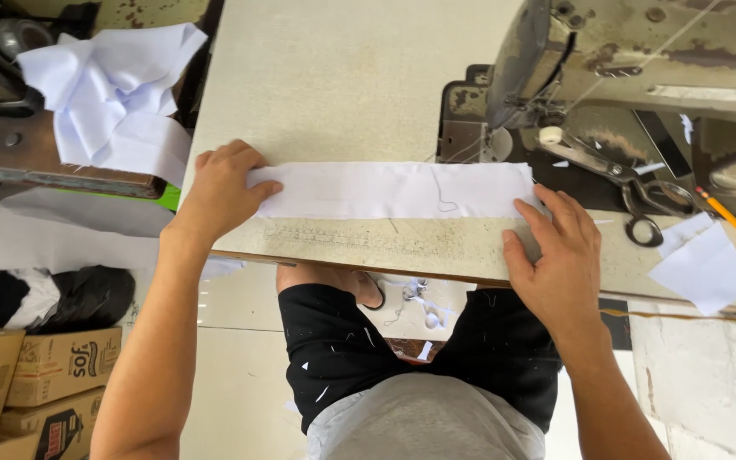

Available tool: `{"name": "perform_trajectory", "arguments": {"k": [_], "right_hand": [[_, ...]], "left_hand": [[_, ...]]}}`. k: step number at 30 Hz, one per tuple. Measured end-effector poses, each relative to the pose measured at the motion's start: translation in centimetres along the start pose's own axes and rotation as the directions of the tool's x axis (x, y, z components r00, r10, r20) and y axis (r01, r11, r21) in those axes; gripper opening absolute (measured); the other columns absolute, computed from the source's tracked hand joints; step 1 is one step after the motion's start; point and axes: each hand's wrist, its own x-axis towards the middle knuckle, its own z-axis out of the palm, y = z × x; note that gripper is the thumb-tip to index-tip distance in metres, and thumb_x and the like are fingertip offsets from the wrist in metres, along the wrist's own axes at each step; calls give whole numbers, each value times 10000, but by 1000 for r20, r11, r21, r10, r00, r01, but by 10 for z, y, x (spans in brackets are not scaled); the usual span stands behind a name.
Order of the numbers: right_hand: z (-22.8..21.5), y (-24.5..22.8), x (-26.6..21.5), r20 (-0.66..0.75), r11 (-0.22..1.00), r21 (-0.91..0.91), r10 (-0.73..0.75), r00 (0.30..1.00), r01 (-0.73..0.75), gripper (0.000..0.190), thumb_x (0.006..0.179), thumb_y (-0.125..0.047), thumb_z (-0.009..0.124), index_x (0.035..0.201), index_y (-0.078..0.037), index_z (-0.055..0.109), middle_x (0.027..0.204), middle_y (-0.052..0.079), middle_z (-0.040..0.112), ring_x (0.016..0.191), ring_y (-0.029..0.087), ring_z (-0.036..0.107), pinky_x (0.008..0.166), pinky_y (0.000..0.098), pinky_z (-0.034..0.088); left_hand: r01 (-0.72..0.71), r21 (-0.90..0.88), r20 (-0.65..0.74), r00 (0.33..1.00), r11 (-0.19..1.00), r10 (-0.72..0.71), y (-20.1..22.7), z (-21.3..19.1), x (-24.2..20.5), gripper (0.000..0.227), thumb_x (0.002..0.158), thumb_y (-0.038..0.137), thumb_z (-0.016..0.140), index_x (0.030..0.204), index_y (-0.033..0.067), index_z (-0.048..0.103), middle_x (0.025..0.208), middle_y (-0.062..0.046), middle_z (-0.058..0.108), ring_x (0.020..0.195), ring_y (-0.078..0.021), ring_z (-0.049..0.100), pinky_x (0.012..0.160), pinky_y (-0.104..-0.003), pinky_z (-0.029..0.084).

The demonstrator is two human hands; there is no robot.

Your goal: Trimming the edges of white fabric strips with scissors and folding them at a sewing workstation.

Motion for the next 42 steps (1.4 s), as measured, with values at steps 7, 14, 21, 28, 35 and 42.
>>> {"name": "perform_trajectory", "arguments": {"k": [7,14,21,28,35,42], "right_hand": [[-16,-35,-36,-251,932,346,-17,968,106,247,937,-6,689,1178,26,730,1221,172,670,1175,403,650,1040,508,514],[-29,-42,-96,-113,911,410,84,990,-30,204,943,52,618,1116,36,725,1137,161,709,1089,293,674,974,371,563],[-31,0,-158,43,797,374,496,867,-474,209,970,-37,621,1127,-52,758,1184,73,725,1127,202,670,998,316,533],[-10,34,-197,143,587,437,703,696,-682,206,963,-54,611,1051,-90,794,1085,40,734,893,141,658,797,258,519],[-6,31,-192,67,700,411,616,785,-584,212,946,-71,630,1101,-69,774,1115,87,705,1018,229,688,852,326,560],[-7,18,-169,109,676,526,548,829,-516,235,940,-114,613,1108,-94,775,1112,107,734,1017,248,706,916,354,545]], "left_hand": [[-465,-183,-404,839,866,365,89,26,6,189,913,100,756,1094,108,705,1210,-110,651,1150,-314,623,1046,-470,426],[-590,-273,-354,796,760,491,196,84,66,225,941,131,694,1144,38,665,1138,-121,627,1012,-333,578,850,-470,455],[-495,-311,-315,859,811,404,226,99,109,108,872,119,734,766,104,725,824,7,670,813,-224,625,823,-458,464],[-729,-125,-468,641,673,608,209,102,135,109,792,10,751,758,114,746,828,-78,710,704,-329,638,644,-475,453],[-697,-110,-481,661,709,575,180,73,108,40,985,-66,739,1006,-40,762,1011,-174,679,805,-303,664,762,-435,522],[-532,-93,-227,834,841,502,157,70,28,391,954,234,759,1192,-68,692,1049,-202,663,1004,-408,633,914,-523,497]]}}
